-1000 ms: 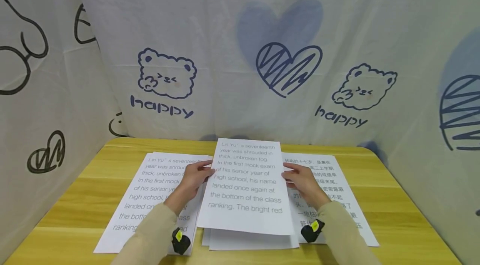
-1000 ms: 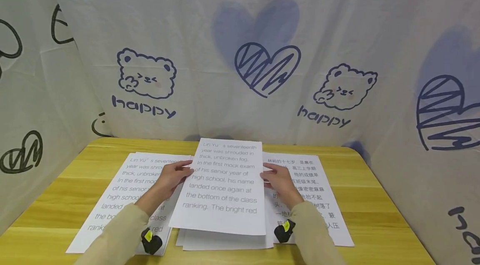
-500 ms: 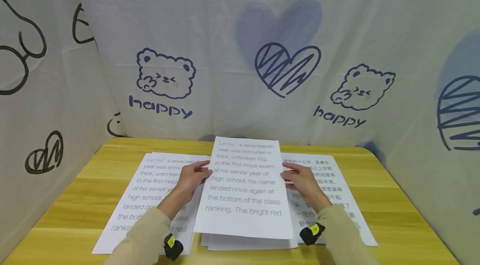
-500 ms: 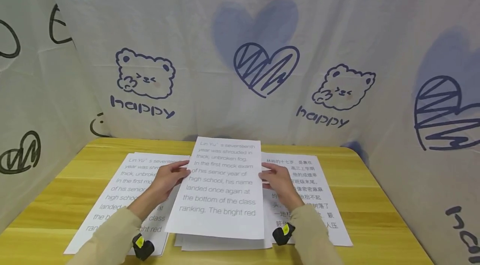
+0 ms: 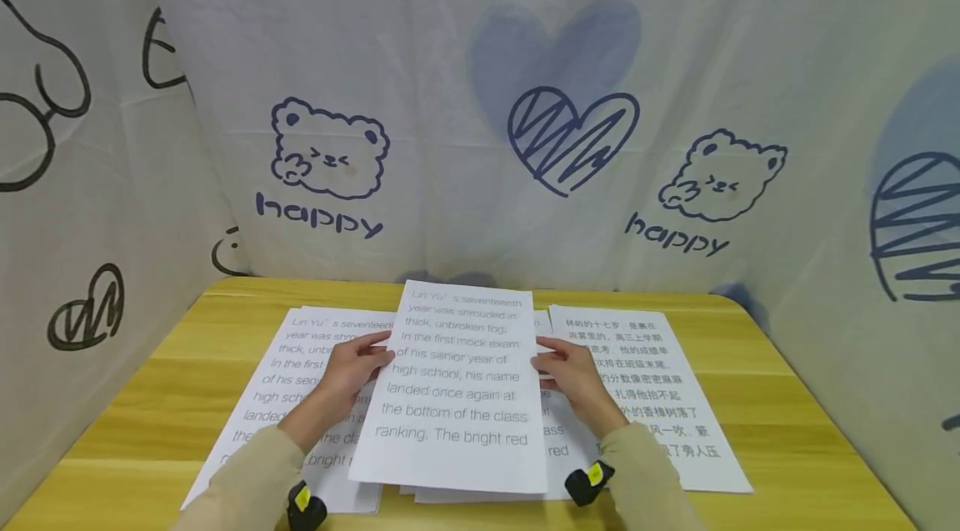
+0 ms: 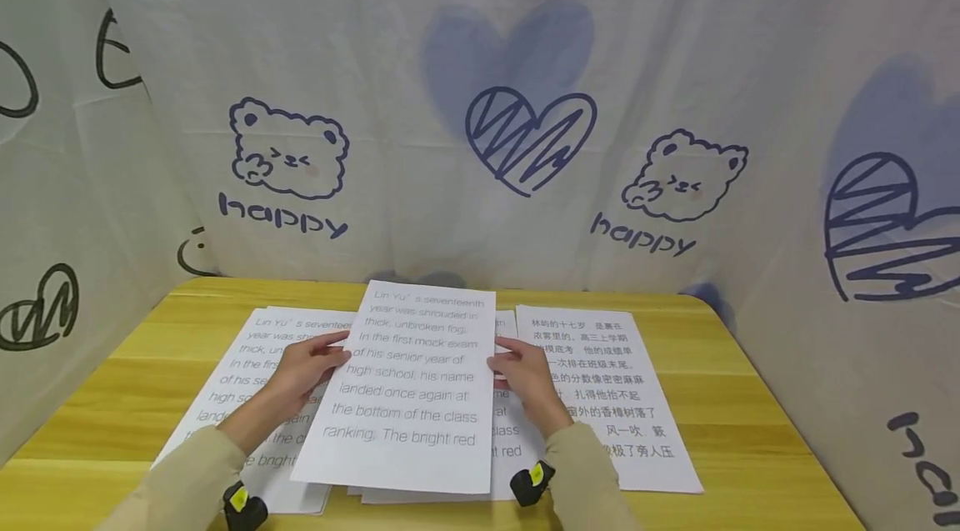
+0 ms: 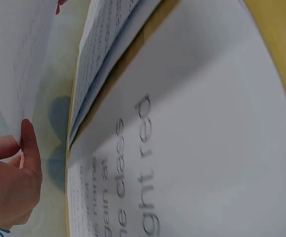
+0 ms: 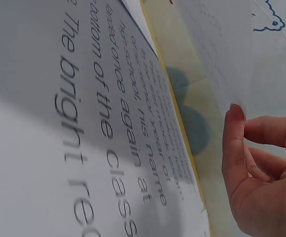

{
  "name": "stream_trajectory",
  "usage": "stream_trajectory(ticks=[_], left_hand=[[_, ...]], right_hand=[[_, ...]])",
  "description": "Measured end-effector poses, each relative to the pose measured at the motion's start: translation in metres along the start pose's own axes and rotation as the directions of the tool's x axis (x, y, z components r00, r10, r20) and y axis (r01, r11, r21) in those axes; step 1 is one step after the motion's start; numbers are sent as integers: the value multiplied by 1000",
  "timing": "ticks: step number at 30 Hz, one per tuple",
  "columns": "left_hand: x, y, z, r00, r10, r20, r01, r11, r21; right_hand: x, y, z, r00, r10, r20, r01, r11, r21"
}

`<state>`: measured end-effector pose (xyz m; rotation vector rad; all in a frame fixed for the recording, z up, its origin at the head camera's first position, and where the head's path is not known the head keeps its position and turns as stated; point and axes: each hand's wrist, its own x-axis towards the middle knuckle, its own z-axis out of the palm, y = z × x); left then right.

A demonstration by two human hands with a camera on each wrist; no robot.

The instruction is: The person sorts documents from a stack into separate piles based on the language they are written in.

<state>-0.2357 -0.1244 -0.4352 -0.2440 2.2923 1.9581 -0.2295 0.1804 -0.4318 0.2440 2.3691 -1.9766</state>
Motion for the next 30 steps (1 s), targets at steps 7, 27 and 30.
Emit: stream_trajectory(ticks=[7, 27, 30], left_hand=[[-3, -10, -24, 1000, -27, -16, 27, 1000, -8], [0, -28, -103, 996, -86, 16, 84, 992, 95], [-3, -28, -113, 996, -92, 12, 91, 990, 109]], right_hand=[[3, -4, 25, 1000, 8, 6, -8, 998, -55], [5, -4, 102, 998, -33, 59, 39, 993, -113], [5, -4, 114, 997, -37, 64, 44, 992, -117]])
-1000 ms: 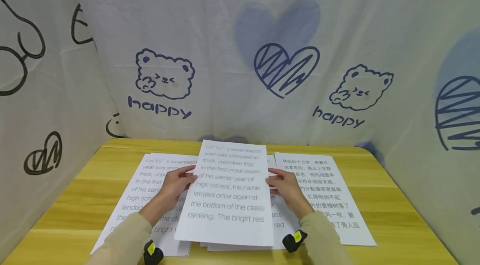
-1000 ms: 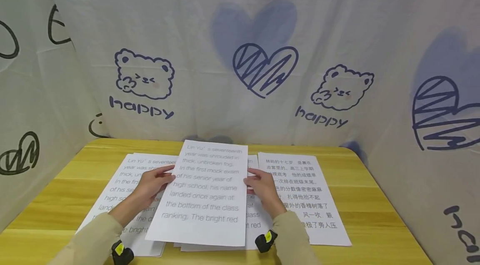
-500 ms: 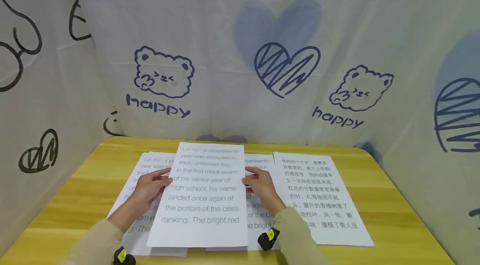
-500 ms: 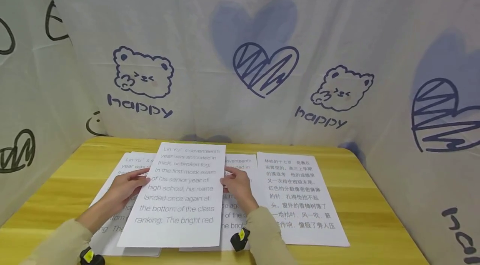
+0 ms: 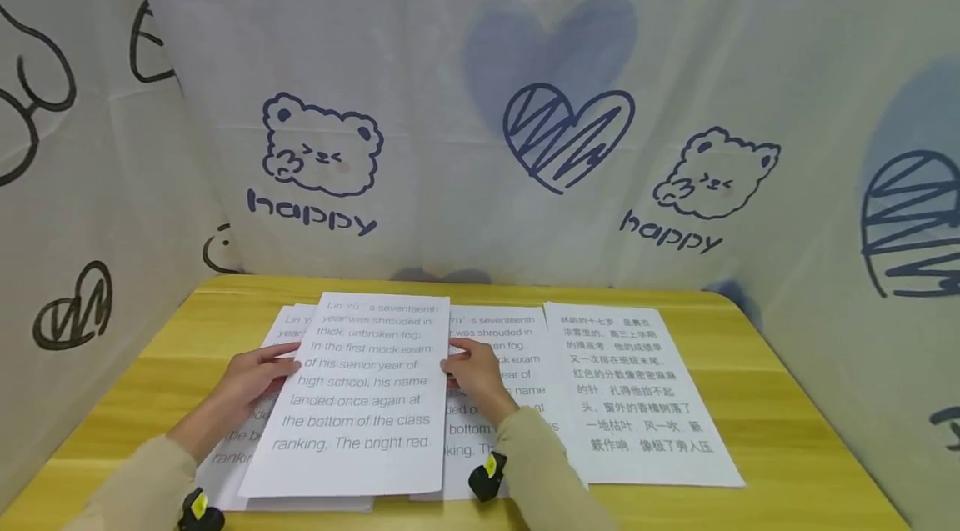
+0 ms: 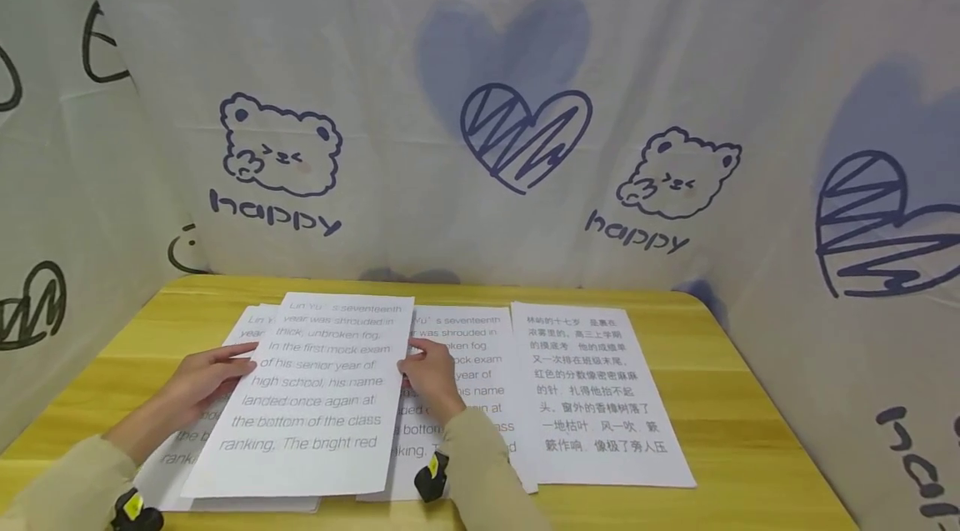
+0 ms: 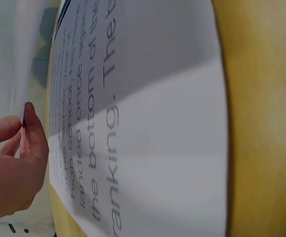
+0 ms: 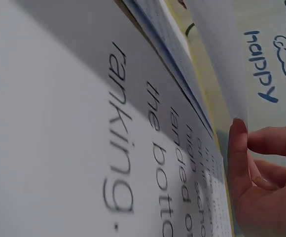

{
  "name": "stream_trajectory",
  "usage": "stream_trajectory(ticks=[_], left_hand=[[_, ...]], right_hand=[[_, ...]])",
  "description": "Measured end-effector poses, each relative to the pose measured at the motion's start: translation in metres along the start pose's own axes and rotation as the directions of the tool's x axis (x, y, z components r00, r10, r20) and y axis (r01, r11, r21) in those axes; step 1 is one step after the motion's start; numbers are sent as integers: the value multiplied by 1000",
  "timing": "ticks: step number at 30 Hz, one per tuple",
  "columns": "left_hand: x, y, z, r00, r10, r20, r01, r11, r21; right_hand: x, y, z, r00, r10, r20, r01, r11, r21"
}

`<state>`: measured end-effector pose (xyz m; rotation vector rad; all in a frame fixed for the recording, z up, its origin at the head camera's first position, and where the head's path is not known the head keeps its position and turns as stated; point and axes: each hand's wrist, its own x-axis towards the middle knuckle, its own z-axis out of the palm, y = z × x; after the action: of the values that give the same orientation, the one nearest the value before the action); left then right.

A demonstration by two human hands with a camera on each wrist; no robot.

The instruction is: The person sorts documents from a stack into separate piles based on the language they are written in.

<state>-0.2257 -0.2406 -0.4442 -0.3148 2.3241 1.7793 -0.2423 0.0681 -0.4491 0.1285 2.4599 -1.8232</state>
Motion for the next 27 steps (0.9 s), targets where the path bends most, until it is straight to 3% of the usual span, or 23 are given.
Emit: stream_trajectory(ticks=[11, 17, 27], left_hand=[[-2, -4, -35, 999, -32, -42, 34, 999, 41], [2, -4, -39, 996, -46, -74, 51, 997, 64], [8, -7, -48, 990, -10, -140, 26, 993, 112]], right_hand=[[4, -7, 39, 1000, 6, 23, -5, 1000, -26], [3, -5, 55, 999, -45, -25, 43, 997, -60], [1, -10, 72, 998, -61, 3, 61, 994, -88]])
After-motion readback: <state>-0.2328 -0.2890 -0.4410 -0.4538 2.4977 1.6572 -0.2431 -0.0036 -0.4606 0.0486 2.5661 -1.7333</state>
